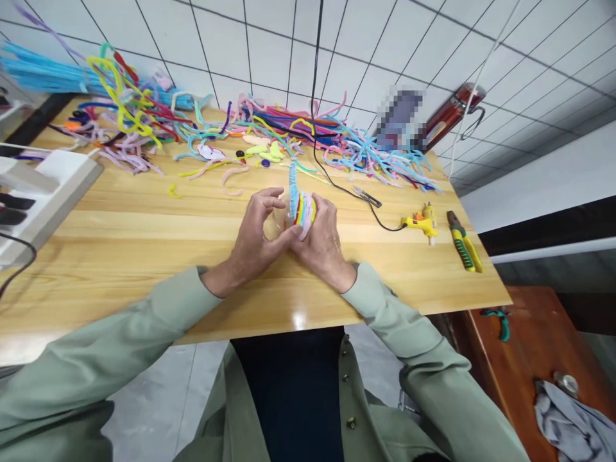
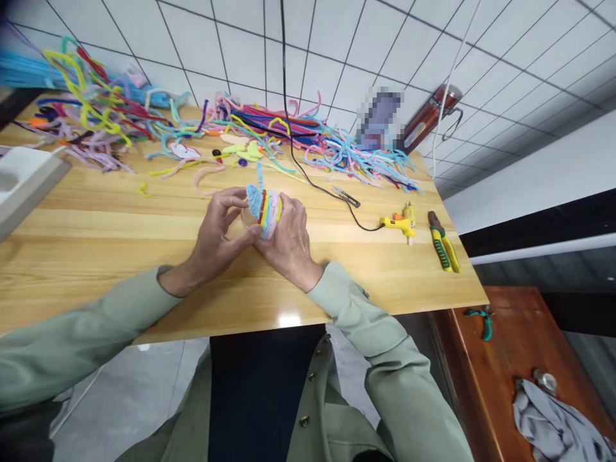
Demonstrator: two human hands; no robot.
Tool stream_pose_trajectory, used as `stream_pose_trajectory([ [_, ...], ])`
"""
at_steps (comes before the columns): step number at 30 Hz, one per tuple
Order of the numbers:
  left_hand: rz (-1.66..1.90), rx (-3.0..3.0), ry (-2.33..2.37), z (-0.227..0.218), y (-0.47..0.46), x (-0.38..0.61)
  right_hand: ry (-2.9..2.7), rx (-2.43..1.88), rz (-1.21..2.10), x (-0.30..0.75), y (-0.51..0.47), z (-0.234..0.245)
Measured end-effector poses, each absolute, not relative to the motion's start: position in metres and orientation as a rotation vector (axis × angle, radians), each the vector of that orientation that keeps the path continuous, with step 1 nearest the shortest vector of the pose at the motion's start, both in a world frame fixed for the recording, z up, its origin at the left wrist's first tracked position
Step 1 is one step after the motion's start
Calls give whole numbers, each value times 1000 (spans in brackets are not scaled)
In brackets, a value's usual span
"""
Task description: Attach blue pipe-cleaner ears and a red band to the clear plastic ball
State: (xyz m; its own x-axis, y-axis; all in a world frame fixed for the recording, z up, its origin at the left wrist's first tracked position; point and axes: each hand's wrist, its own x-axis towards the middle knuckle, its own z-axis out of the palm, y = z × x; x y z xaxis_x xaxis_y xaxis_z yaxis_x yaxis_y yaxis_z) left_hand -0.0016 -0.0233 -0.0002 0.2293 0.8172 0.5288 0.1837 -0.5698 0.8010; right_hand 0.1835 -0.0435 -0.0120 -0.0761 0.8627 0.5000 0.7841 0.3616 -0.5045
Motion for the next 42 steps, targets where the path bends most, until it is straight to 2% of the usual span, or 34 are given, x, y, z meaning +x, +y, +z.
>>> stream_pose_trajectory([
  [16,1510,1549,804,-12,-6,-6,-1868,-1329,220,178,-68,2],
  [24,1643,1749,839,-8,-6,-6,-1832,-1365,263,177,-67,4],
  [42,1590,1812,939,0,-15,-13,-1832,-1353,300,179,-67,9],
])
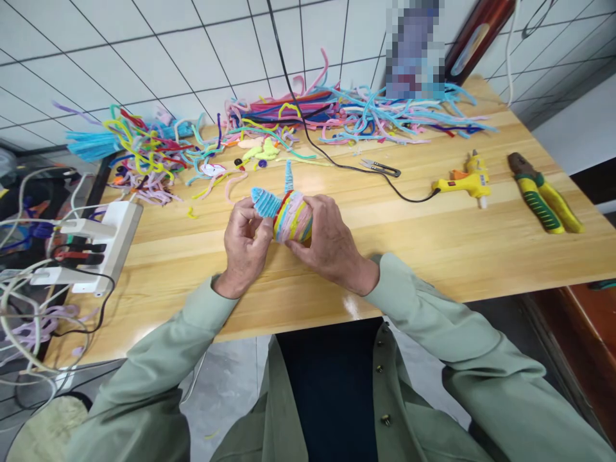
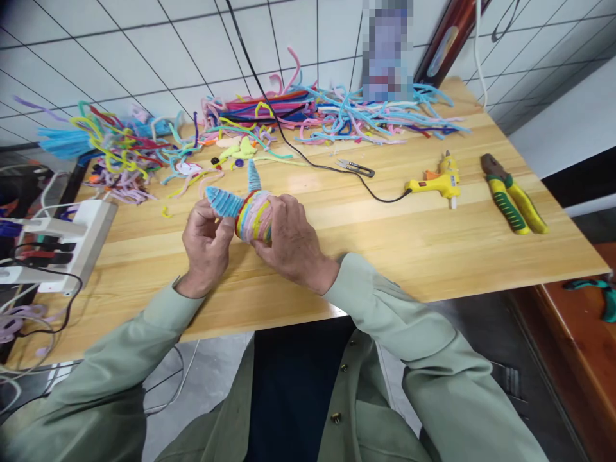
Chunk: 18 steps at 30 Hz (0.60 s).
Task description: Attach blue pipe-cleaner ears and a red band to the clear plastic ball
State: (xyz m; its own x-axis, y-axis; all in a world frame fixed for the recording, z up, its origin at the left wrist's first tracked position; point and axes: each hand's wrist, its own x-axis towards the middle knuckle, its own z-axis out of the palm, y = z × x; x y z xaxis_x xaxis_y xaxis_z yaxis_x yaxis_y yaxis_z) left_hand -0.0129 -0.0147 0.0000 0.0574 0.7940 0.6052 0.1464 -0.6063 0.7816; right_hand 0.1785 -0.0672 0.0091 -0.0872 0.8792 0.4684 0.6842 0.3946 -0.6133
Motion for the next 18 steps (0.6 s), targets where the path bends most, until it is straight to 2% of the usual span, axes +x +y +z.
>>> stream_pose_trajectory([
  [18,1586,1836,938,-1,-14,-14,-1905,-1263,264,183,-62,3],
])
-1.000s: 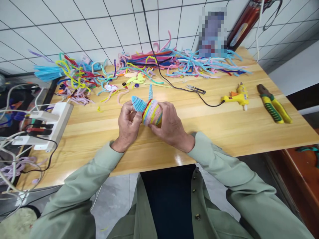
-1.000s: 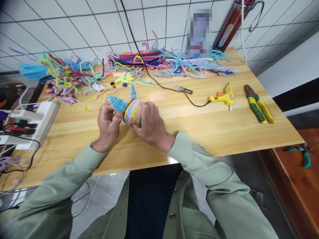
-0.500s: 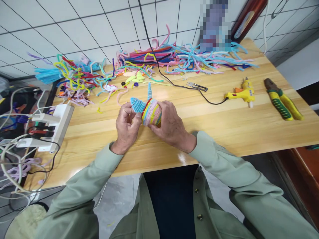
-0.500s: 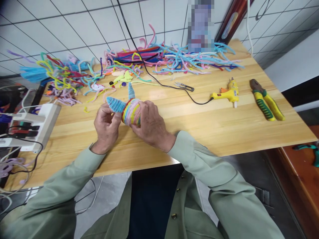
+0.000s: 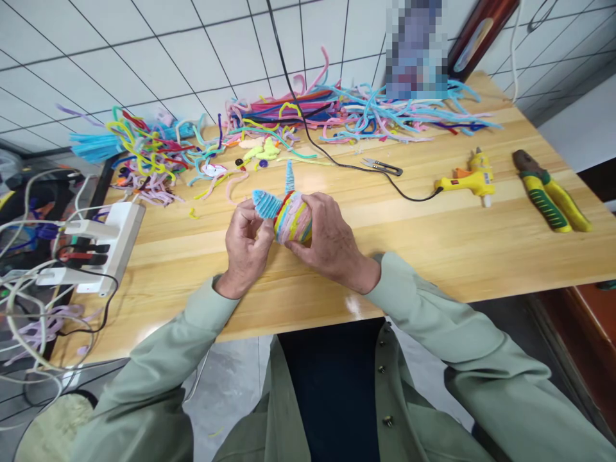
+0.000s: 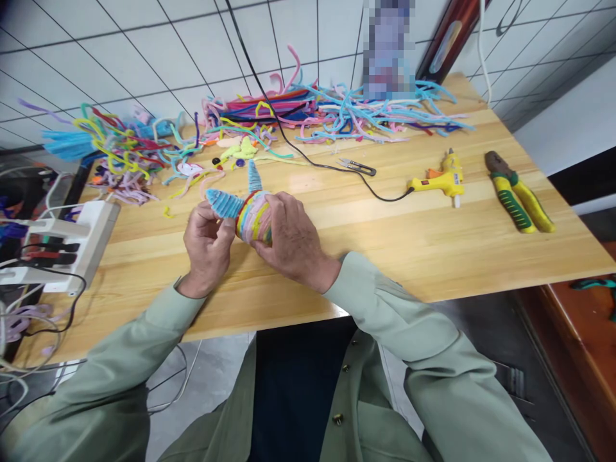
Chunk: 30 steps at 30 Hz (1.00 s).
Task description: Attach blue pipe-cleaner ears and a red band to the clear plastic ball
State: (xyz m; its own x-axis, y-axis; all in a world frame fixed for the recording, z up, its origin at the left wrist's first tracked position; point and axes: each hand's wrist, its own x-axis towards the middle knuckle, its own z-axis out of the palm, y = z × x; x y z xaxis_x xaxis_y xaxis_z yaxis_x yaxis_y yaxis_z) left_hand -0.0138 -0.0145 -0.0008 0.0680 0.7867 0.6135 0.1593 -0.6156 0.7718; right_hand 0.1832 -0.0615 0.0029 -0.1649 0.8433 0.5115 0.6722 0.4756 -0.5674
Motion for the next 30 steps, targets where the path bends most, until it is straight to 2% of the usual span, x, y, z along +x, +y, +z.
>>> stream_pose_trajectory([
  [30,1572,1759,996,0,-16,-8,-1893,-1290,282,183,-61,4],
])
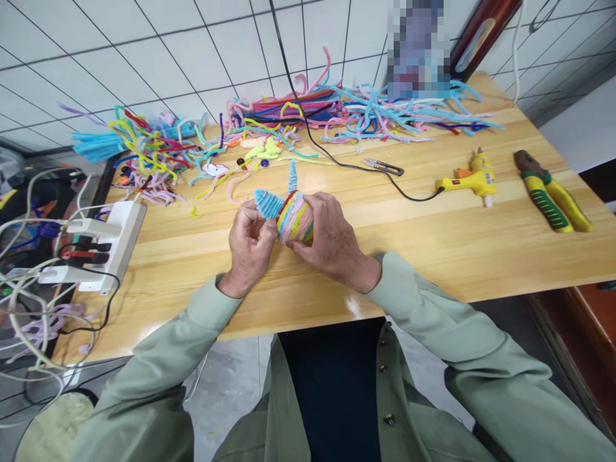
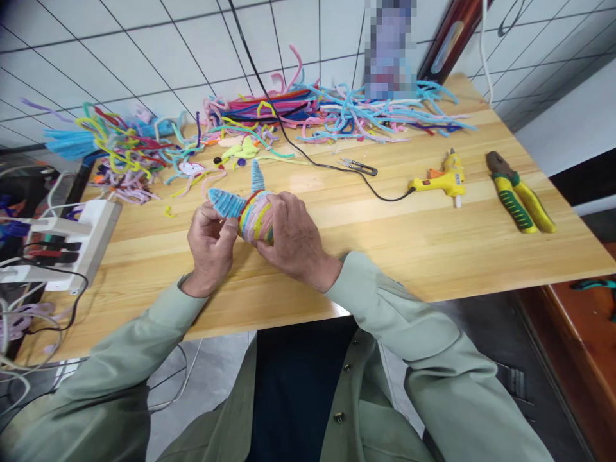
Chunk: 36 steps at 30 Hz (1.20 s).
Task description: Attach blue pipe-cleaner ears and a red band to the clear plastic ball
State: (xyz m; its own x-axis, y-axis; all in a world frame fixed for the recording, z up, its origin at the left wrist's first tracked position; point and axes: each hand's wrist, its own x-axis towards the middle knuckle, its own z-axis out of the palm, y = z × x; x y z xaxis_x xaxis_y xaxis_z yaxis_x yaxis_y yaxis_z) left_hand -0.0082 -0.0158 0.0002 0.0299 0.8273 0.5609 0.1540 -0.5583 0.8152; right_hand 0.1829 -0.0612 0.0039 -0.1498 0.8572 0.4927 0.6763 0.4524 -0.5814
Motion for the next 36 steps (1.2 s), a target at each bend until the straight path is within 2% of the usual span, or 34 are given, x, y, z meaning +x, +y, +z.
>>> stream_pose_trajectory([
  [12,1565,1734,926,3,-17,-10,-1888,-1296,253,180,-63,3],
  [20,1532,1724,1081,8,-22,2,-1910,-1284,138,176,-69,1],
  [31,1548,1766,1093,-2,-23,5,-1891,-1241,233,181,-84,2],
  [36,1572,1668,1084,-3,-22,7,-1622,-1537,294,245,-109,8],
])
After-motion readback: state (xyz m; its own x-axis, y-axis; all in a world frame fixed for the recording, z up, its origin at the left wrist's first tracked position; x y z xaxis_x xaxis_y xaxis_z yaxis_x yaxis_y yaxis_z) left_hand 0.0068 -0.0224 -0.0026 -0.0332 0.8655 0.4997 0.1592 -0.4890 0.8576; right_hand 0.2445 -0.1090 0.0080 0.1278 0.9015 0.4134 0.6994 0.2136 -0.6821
